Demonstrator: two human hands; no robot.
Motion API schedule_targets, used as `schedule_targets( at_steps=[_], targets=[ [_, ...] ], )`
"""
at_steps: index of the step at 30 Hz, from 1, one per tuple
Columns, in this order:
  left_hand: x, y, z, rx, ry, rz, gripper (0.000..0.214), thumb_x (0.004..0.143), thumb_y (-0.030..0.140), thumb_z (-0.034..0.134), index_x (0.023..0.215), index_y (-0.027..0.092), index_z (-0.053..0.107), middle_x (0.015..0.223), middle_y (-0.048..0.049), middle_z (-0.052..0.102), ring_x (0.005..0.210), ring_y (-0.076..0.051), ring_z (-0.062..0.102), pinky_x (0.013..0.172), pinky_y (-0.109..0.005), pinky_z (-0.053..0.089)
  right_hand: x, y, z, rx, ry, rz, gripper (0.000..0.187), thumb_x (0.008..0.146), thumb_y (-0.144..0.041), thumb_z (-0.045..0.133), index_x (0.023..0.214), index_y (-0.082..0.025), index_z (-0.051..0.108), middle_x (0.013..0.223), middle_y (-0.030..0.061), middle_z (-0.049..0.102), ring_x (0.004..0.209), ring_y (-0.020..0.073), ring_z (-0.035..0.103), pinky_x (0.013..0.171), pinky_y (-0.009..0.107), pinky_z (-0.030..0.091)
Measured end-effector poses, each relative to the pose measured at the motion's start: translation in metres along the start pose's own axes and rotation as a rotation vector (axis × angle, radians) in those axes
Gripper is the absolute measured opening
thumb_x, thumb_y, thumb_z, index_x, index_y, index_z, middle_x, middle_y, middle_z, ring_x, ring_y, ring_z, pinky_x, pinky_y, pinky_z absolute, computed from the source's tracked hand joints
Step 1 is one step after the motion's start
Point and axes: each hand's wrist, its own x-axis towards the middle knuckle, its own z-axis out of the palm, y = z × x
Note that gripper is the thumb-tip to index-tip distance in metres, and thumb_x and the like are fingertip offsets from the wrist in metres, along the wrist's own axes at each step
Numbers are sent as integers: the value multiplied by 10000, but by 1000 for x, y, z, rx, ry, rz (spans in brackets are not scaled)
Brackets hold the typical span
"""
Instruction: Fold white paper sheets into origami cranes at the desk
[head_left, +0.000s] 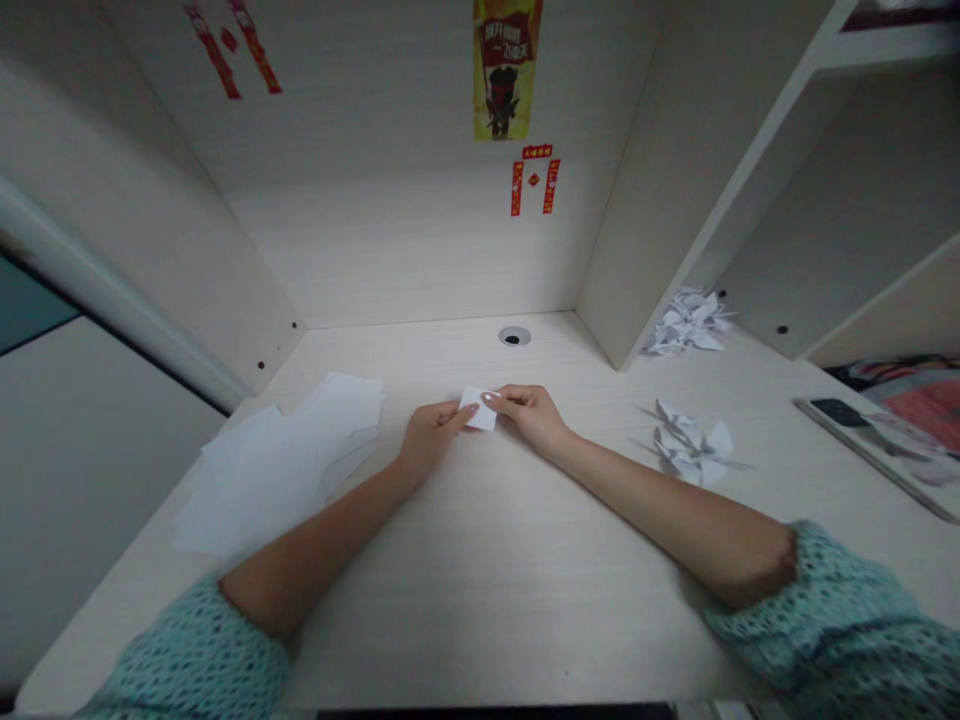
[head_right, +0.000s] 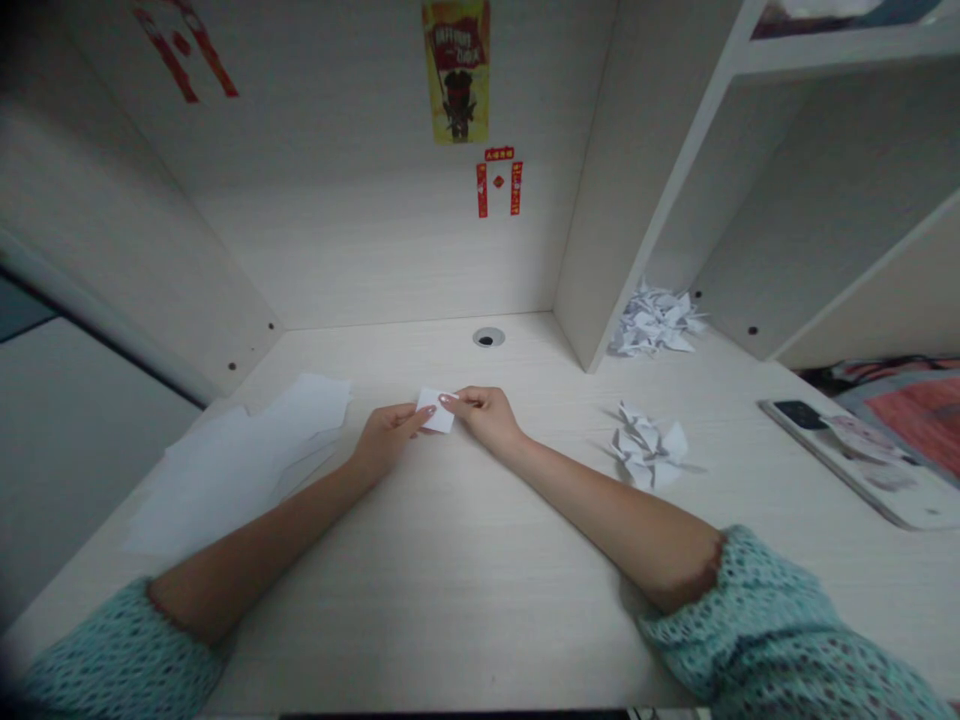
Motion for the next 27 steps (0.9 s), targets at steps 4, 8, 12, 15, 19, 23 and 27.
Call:
schedule_targets(
  at_steps=[4, 8, 12, 15, 19, 23, 27],
  targets=[
    [0, 1, -1, 8, 10, -4, 382, 754, 499, 590, 819, 153, 740, 761, -44, 732, 671, -180, 628, 629, -258, 438, 0, -2, -2, 32, -67, 20, 387, 608, -537, 707, 602, -151, 669, 599, 13, 618, 580, 127, 492, 586, 267, 367],
    [0, -1, -1, 30, 21, -5, 402, 758, 518, 577, 803, 152, 738, 742, -45, 727, 652, -172, 613, 609, -251, 428, 2, 0, -3, 4, -72, 20, 399, 645, -551, 676, 583, -157, 651, 553, -5, 581, 530, 116, 465, 544, 257, 336],
    [0, -4, 0, 32, 13, -3, 414, 749, 528, 582, 798, 144, 730, 736, -46, 719, 651, -170, 615, 604, -248, 427, 1, 4, -3, -97, 10, -54, 378, 653, -533, 673, 609, -158, 676, 594, 12, 616, 549, 128, 490, 547, 263, 348],
    [-1, -8, 0, -27, -25, 4, 406, 737, 520, 600, 821, 140, 719, 769, -45, 716, 693, -179, 629, 631, -252, 445, -2, 5, -2, -166, 17, -98, 370, 684, -520, 653, 651, -154, 695, 640, 34, 650, 572, 142, 515, 561, 271, 372],
    [-2, -10, 1, -63, -36, 2, 434, 731, 540, 597, 851, 137, 705, 766, -35, 703, 682, -176, 618, 596, -249, 440, -5, 4, -1, -217, -2, -129, 368, 701, -517, 641, 655, -155, 688, 637, 33, 650, 560, 138, 509, 545, 266, 372],
    [-2, -9, 2, -80, -27, -6, 422, 713, 540, 621, 824, 142, 706, 774, -28, 703, 672, -167, 613, 578, -236, 426, -4, 4, -2, -232, -15, -131, 358, 701, -509, 641, 656, -156, 685, 628, 31, 643, 566, 137, 508, 550, 264, 376],
    [1, -7, 4, -66, -4, -28, 404, 698, 539, 634, 790, 153, 707, 791, -36, 714, 683, -169, 618, 577, -233, 421, 0, 7, -4, -192, 9, -119, 350, 703, -496, 637, 685, -151, 695, 653, 41, 657, 588, 145, 521, 568, 268, 386]
  ],
)
